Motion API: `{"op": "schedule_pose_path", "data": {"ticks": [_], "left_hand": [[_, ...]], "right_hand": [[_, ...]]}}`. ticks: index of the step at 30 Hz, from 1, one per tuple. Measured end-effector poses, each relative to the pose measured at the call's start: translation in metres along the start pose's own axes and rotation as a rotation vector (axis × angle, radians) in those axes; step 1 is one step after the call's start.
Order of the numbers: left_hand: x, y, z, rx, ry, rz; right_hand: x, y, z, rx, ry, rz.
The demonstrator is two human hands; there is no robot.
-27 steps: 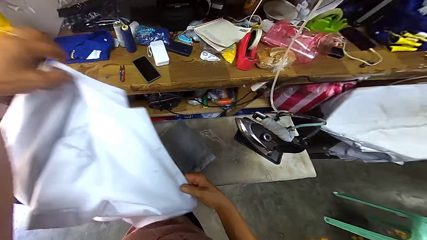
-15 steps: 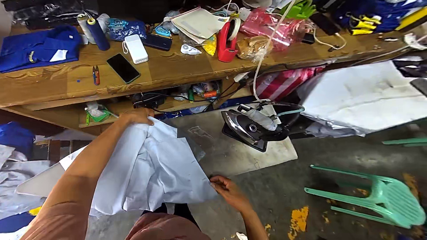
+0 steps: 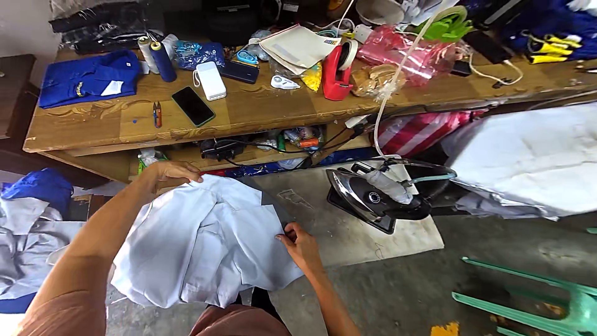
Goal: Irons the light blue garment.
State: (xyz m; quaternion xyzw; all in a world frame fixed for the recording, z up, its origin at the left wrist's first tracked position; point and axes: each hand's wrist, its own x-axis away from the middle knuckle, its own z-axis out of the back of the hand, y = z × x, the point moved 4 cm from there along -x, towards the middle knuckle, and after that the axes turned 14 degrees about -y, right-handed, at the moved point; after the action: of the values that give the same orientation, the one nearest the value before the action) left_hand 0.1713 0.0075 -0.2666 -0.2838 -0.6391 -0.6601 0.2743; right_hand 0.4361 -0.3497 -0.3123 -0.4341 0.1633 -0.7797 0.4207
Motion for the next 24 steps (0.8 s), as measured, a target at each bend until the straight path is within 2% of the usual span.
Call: {"op": "schedule_pose_path", "data": {"ticks": [2,5,8,10,12,14,15,16,18,19,21,22,23,24], "left_hand": [[0.02,-0.007,0.002,0.065,-0.075,-0.097],[0.05,0.017,-0.009,0.105,-0.158,-0.24],[0.089,0.055,0.004,-0.023,-0.045,-0.29],[0.094,0.061,0.03,-0.182,0.105,-0.182],[0.071,0.05,0.046,-0.511,0.314,0.054],[0.033,0.037,0.041,-0.794,0.466,0.266],[0.016,0.038,0.03,-0.832,0.51,0.24],[0.0,0.043,0.016,-0.848,0.527,0.145],[-0.033,0.058,-0.016,-0.774,0.468,-0.092],[-0.049,0.065,-0.029,-0.726,0.39,-0.137],[-0.074,0.07,-0.047,-0.675,0.234,-0.064],[-0.081,0.068,-0.05,-0.682,0.208,-0.001],[-0.082,0.068,-0.052,-0.709,0.243,0.032],[-0.078,0.069,-0.055,-0.753,0.348,-0.006]], "right_hand": [[0.001,0.0,0.005,-0.089,-0.041,0.062],[0.001,-0.009,0.022,-0.291,-0.032,0.227],[-0.01,-0.025,0.046,-0.495,-0.077,0.361],[-0.028,-0.034,0.049,-0.445,-0.131,0.365],[-0.049,-0.036,0.038,-0.262,-0.176,0.281],[-0.06,-0.036,0.03,-0.122,-0.198,0.189],[-0.062,-0.036,0.03,-0.107,-0.187,0.177],[-0.06,-0.036,0.03,-0.117,-0.173,0.179],[-0.054,-0.029,0.032,-0.166,-0.174,0.179],[-0.05,-0.026,0.034,-0.18,-0.192,0.164],[-0.039,-0.02,0.035,-0.172,-0.243,0.107],[-0.032,-0.016,0.034,-0.16,-0.272,0.077],[-0.025,-0.01,0.032,-0.147,-0.294,0.054],[-0.016,-0.002,0.03,-0.138,-0.318,0.039]]}}
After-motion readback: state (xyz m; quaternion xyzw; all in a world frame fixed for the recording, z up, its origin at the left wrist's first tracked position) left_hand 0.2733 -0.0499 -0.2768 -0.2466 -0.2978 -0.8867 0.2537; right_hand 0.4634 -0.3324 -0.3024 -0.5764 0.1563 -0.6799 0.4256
